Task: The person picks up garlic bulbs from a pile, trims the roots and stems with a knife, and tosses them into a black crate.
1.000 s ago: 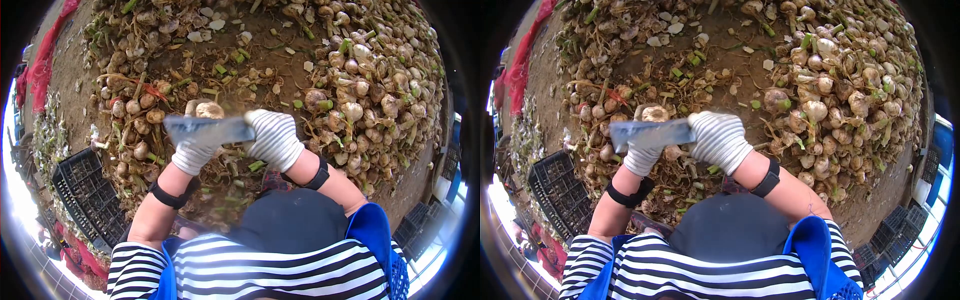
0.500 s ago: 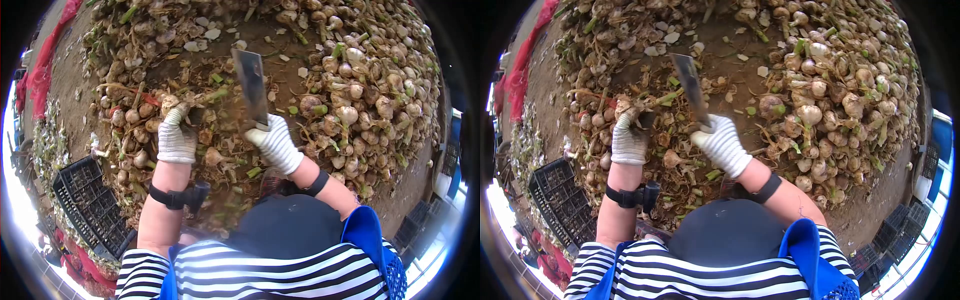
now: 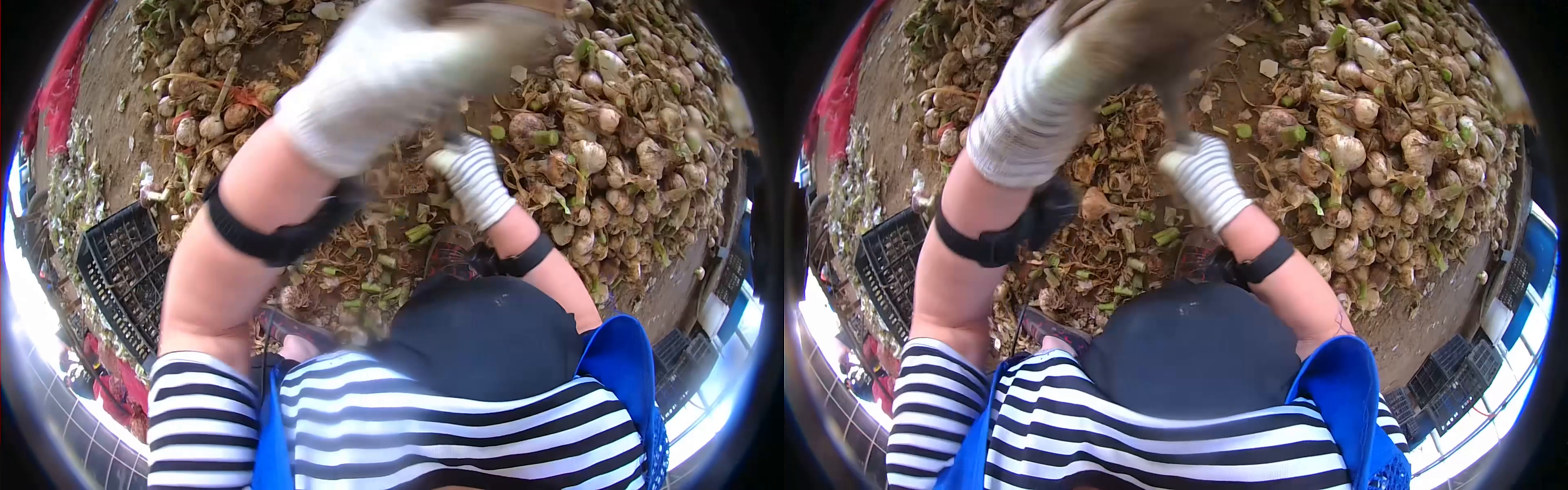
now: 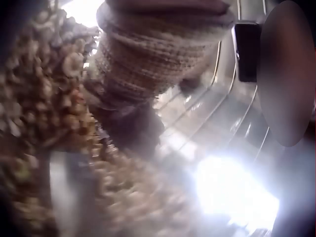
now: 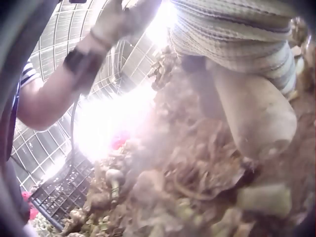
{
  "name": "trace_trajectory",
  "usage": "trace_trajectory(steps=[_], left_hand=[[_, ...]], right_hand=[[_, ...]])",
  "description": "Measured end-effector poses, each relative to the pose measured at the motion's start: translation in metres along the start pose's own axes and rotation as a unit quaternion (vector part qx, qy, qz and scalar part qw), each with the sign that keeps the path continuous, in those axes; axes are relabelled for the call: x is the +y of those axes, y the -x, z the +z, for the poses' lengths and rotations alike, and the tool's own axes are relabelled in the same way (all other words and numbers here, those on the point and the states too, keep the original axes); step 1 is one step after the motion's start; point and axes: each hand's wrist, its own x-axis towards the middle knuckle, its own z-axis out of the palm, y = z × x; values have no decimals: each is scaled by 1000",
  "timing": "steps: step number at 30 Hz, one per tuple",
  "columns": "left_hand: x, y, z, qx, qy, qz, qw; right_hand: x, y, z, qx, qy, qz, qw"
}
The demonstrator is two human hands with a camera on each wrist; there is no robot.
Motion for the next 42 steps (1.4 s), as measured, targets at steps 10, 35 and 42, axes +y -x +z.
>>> trace_trajectory(steps=[10, 35, 42], left_hand=[[-177, 189, -33, 379, -110, -535, 747], [102, 105, -119, 323, 89, -303, 892], [128, 136, -96, 240, -267, 79, 930]], right_hand=[[9, -7, -7, -15, -58, -9, 998], [-152, 51, 86, -76, 303, -596, 740], [-134, -5, 113, -42, 515, -353, 780]])
